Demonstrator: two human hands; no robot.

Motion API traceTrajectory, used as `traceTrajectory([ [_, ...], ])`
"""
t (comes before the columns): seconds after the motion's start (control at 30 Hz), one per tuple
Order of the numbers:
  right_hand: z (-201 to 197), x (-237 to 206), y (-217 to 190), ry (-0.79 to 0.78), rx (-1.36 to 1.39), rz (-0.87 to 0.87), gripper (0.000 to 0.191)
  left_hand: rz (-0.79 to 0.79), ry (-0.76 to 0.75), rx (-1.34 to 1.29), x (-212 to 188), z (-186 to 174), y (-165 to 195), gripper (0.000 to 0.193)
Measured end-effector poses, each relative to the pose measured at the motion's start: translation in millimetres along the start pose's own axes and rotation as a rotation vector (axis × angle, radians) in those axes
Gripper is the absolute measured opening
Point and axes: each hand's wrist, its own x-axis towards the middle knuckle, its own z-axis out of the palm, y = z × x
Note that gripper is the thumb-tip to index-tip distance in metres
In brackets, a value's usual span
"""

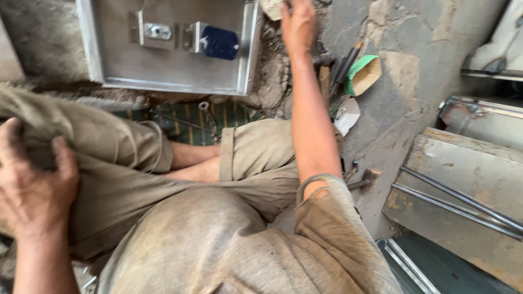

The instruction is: The person assembles a metal electrical box by placing a blue lock mechanism and a metal latch inside. They use a metal rod to widen rectangular cutouts on the box cover, then insert screws to secure the components.

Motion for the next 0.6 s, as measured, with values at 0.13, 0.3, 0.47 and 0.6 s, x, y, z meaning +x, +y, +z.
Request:
traceTrajectory([
  [0.13,-28,-18,-41,0.121,0.328,0.048,0.023,-0.046,-0.018,0.164,6,-18,17,0.045],
  [0.3,-17,-85,-145,-0.019,0.293,-0.01,0.01,0.025,-0.006,0.337,10,-27,19,0.045],
  [0.47,28,-99,-185,0.071,0.082,-0.185,0.012,0.068,0.002,0.381,10,-28,15,0.045],
  [0.6,43,-97,-183,0.056,-0.013,-0.203,0.011,0.076,-0.002,0.417,8,-28,13,0.044],
])
